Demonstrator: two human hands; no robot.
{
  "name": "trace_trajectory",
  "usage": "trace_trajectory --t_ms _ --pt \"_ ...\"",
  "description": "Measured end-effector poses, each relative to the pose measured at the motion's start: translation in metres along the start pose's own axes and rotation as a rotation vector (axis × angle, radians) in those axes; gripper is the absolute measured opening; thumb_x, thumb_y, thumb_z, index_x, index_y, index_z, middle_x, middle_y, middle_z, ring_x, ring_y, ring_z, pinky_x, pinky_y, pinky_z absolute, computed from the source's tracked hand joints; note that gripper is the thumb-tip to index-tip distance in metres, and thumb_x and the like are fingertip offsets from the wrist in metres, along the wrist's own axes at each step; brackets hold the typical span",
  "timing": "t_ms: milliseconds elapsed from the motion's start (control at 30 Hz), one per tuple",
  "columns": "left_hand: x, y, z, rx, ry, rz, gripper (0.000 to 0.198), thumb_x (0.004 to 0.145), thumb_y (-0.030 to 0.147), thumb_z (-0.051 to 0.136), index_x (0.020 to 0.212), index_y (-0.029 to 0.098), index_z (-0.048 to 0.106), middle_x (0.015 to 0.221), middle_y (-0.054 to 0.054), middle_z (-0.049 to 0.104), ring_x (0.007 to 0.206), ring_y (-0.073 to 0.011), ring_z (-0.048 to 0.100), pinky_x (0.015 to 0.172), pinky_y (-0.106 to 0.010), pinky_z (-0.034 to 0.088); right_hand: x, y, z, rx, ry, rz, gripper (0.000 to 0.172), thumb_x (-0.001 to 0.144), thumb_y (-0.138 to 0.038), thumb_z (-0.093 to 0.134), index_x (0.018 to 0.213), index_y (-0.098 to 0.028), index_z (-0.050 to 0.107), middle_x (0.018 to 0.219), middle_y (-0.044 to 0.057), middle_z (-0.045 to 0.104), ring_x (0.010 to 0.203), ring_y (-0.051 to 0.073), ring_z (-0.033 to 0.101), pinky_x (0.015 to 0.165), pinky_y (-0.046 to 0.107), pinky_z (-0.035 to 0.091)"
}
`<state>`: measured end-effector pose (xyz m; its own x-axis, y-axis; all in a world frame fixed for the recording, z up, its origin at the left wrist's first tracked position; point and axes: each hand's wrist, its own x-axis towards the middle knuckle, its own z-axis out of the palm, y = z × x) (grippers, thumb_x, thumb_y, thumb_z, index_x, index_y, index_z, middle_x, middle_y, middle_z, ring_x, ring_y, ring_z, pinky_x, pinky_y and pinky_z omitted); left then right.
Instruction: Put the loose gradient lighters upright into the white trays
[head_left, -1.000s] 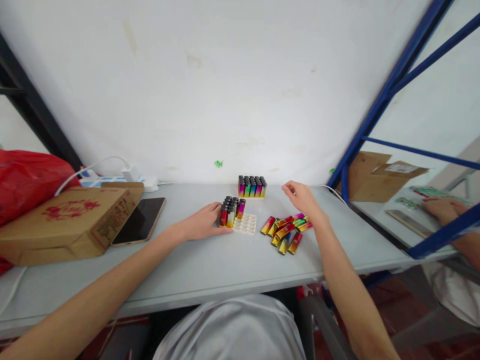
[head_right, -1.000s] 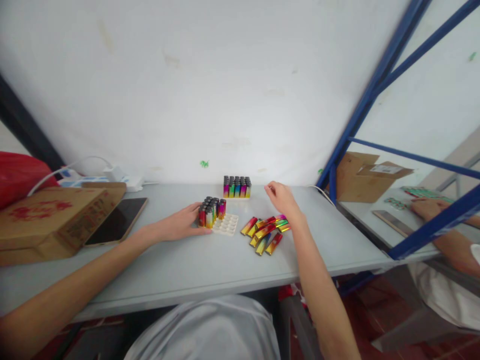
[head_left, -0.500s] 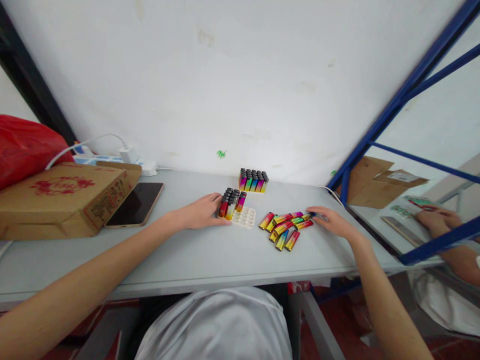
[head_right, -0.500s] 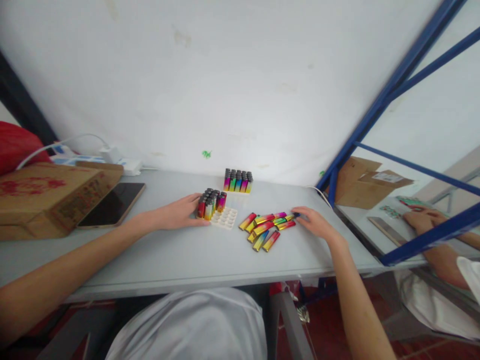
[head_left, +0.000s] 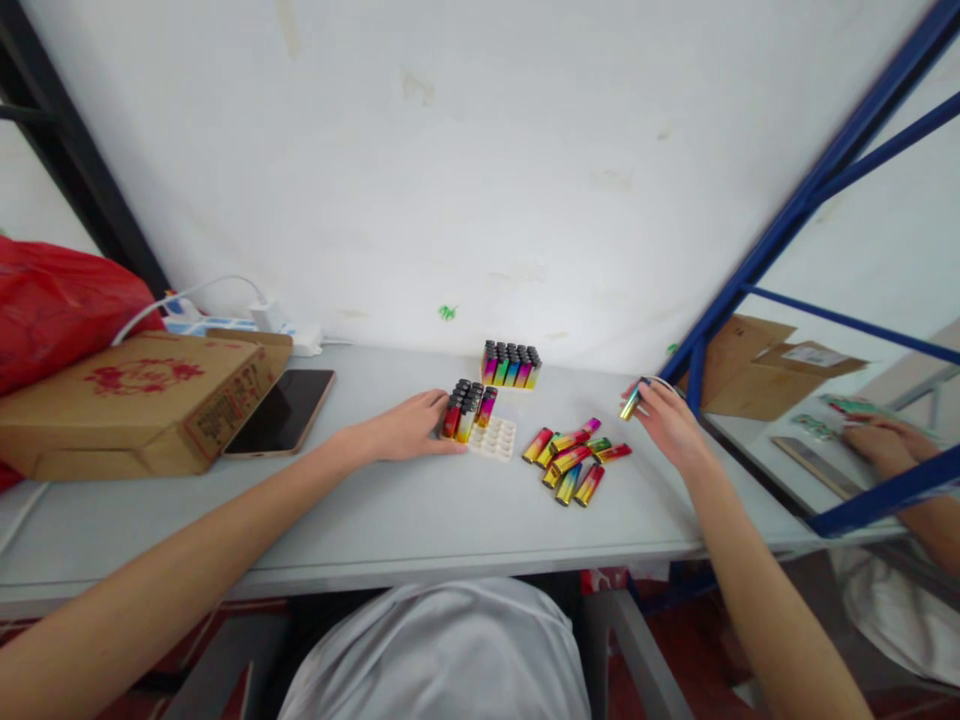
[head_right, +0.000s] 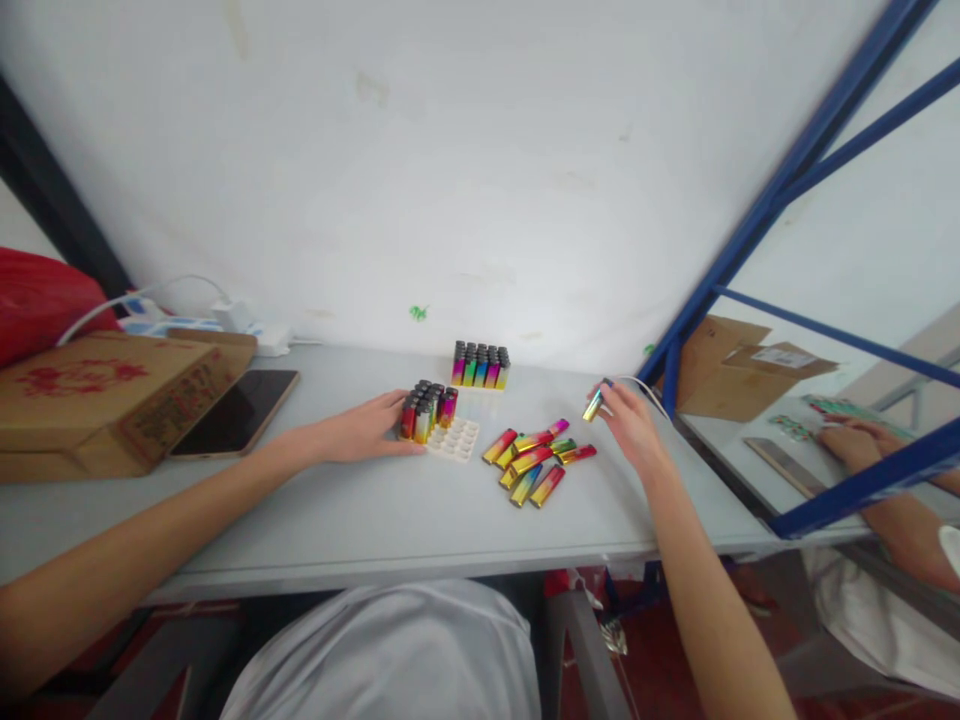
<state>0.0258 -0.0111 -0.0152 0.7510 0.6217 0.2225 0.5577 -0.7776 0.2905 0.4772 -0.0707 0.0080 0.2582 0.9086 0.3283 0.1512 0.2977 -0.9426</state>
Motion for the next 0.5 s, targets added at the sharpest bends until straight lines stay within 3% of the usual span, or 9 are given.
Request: trace_trajectory --t_ms 67,133,200,300,400,500 --pt "0.0 0.003 -0.002 -0.016 -0.009 -0.041 0.072 0.089 0.075 0.06 0.133 0.018 0.057 0.137 -0.016 0.06 0.127 -0.0348 0.058 0.112 -0.046 0.046 0.005 -0.013 0.035 0.116 -0.078 0.035 0.042 0.076 -0.06 0.082 0.093 -0.026 0.066 0.094 0.003 0.072 0.087 0.019 0.07 0.083 0.036 0.059" --pt "0.001 0.004 -0.002 -0.031 -0.003 -0.063 0.07 0.086 0.073 0.065 0.131 0.02 0.058 0.134 -0.014 0.062 0.126 -0.0345 0.058 0.111 -0.045 0.046 0.01 -0.027 0.074 0.122 -0.2 0.048 0.041 0.08 -0.06 0.078 0.1 -0.027 0.062 0.087 0.0 0.069 0.071 0.015 0.063 0.073 0.032 0.058" --pt "0.001 0.004 -0.002 -0.045 0.01 -0.058 0.067 0.085 0.071 0.068 0.13 0.022 0.059 0.132 -0.012 0.063 0.124 -0.0334 0.06 0.111 -0.044 0.047 0.013 -0.038 0.113 0.075 -0.301 0.036 0.043 0.084 -0.064 0.072 0.104 -0.028 0.06 0.072 -0.005 0.058 0.054 0.011 0.047 0.054 0.025 0.047" --pt "0.001 0.003 -0.001 -0.067 0.024 -0.047 0.067 0.085 0.069 0.07 0.131 0.022 0.059 0.133 -0.012 0.063 0.124 -0.0332 0.06 0.11 -0.044 0.047 0.008 -0.041 0.161 -0.04 -0.337 -0.011 0.049 0.086 -0.075 0.061 0.095 -0.026 0.057 0.057 -0.01 0.037 0.046 0.01 0.028 0.044 0.023 0.029" --pt "0.001 0.003 0.0 -0.064 0.017 -0.054 0.069 0.086 0.068 0.069 0.133 0.019 0.057 0.136 -0.015 0.062 0.125 -0.0344 0.059 0.111 -0.046 0.047 -0.008 -0.029 0.187 -0.243 -0.256 -0.147 0.058 0.09 -0.078 0.051 0.07 -0.023 0.047 0.057 -0.006 0.039 0.051 0.011 0.035 0.049 0.025 0.03" --pt "0.0 0.004 -0.001 -0.062 0.017 -0.041 0.068 0.087 0.067 0.069 0.134 0.02 0.058 0.136 -0.015 0.062 0.125 -0.0345 0.06 0.112 -0.046 0.046 -0.025 -0.017 0.189 -0.383 -0.219 -0.267 0.057 0.094 -0.067 0.051 0.061 -0.022 0.042 0.058 -0.004 0.039 0.057 0.012 0.038 0.055 0.027 0.03"
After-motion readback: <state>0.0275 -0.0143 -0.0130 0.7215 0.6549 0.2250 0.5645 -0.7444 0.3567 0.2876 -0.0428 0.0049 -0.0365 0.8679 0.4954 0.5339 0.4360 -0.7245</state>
